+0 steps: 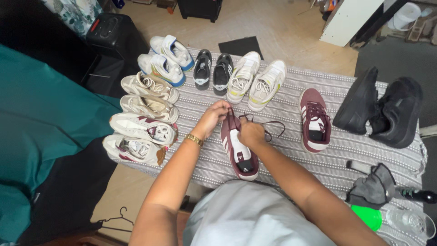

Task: The person unlaces a white sneaker and then a maroon sneaker, removing the laces completely. They then re-lace both shoes by threading the laces through the eyelets and tying them. The shoes remain on the table throughout the process.

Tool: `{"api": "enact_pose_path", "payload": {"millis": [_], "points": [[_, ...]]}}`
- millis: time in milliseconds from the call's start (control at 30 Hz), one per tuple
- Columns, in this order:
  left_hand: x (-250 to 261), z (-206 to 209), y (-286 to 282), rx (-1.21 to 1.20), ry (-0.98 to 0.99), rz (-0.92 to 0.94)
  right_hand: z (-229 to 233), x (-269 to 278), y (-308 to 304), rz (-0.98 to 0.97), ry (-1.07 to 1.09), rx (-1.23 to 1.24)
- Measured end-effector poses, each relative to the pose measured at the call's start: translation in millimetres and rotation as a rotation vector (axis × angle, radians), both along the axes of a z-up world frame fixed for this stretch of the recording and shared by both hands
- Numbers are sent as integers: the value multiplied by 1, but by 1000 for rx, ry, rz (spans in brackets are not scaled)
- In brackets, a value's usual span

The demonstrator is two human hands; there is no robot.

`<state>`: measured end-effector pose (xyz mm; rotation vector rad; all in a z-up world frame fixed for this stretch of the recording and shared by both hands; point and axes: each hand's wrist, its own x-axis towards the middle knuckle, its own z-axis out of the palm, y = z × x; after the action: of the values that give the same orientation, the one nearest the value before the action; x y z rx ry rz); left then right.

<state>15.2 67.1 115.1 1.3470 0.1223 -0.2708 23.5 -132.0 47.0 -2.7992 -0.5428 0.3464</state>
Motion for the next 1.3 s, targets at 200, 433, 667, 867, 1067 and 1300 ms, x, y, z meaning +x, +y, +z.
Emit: {"api": "enact_pose_path", "payload": {"millis": [200,433,667,867,1067,1300], "points": [[-15,4,-11,588,-461,398,15,4,1,112,-107,111],[-67,-24,-63,813,-254,260,46,44,-1,112,178,1],[-44,-69,-92,1065,-216,166,74,45,3,97,161,-70],[-40,-66,-101,1116,-50,117,164,93,14,128,73,228],[-38,-88,-105,1234,-307,182,244,98,35,42,320,681],[-35,-118,-98,1093,-280,227,119,84,17,40,48,632]]}}
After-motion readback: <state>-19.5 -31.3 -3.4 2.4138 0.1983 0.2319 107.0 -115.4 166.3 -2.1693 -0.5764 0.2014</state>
